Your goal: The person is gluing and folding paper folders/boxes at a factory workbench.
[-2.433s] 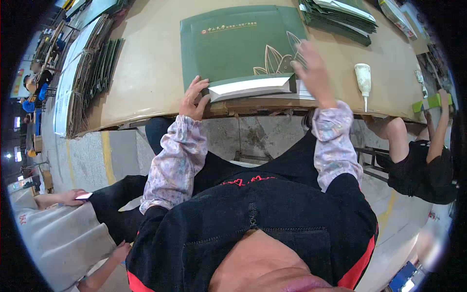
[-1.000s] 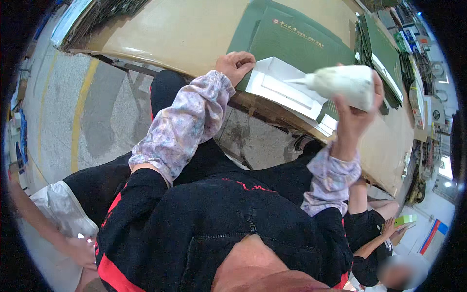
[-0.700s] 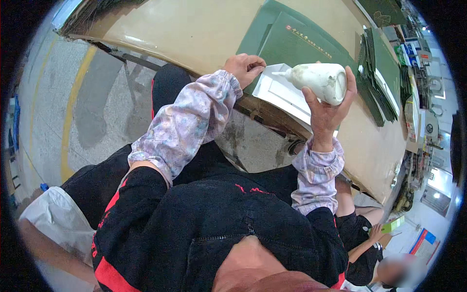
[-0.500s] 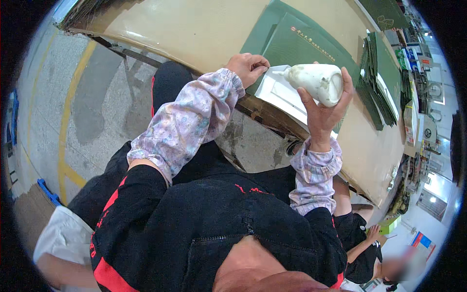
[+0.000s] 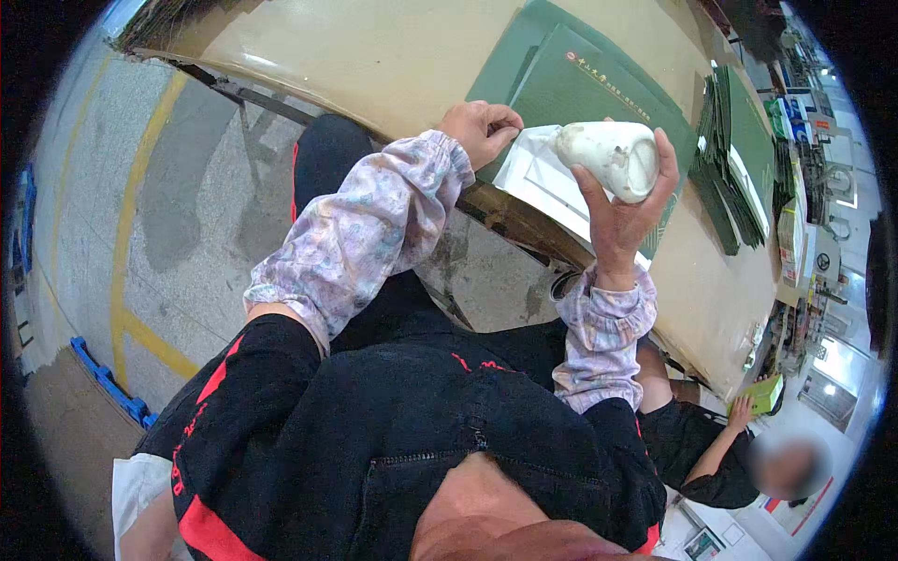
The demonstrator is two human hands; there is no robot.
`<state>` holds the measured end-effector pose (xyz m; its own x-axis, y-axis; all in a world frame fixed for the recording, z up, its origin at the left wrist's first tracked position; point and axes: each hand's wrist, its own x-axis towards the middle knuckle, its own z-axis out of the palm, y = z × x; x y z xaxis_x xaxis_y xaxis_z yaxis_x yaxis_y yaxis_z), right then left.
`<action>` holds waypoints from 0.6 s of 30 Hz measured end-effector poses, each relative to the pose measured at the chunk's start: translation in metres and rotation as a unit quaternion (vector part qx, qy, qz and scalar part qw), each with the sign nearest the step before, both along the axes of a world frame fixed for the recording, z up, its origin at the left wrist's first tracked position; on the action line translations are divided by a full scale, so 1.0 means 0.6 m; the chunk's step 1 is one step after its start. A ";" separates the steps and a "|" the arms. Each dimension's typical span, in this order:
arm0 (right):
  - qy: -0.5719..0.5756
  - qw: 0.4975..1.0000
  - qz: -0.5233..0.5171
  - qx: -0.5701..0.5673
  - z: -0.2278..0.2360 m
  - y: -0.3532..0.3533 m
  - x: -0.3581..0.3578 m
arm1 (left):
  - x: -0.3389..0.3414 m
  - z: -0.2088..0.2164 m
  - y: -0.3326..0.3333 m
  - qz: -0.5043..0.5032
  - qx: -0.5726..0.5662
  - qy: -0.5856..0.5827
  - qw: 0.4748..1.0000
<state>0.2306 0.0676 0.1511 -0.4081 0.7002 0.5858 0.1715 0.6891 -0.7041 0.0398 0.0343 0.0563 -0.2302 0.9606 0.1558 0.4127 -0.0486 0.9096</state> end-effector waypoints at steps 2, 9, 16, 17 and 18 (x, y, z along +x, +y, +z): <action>0.007 1.000 0.011 -0.017 -0.001 0.001 0.002 | -0.001 -0.001 0.000 -0.001 0.000 0.006 1.000; -0.009 1.000 -0.024 -0.010 -0.002 0.004 0.005 | 0.000 -0.004 -0.002 0.003 0.001 0.009 1.000; -0.025 0.999 -0.037 0.001 -0.004 0.007 0.009 | 0.002 -0.004 -0.001 0.000 -0.013 0.000 1.000; -0.025 0.999 -0.032 0.002 -0.004 0.007 0.008 | 0.001 -0.006 -0.001 0.002 -0.016 0.005 1.000; -0.025 0.999 -0.033 0.002 0.001 0.004 0.006 | 0.001 -0.004 -0.001 0.003 -0.019 0.009 1.000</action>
<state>0.2343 0.0698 0.1515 -0.3907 0.7243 0.5681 0.2519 0.6777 -0.6909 0.0405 0.0335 0.0539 -0.2341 0.9644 0.1231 0.4290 -0.0112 0.9032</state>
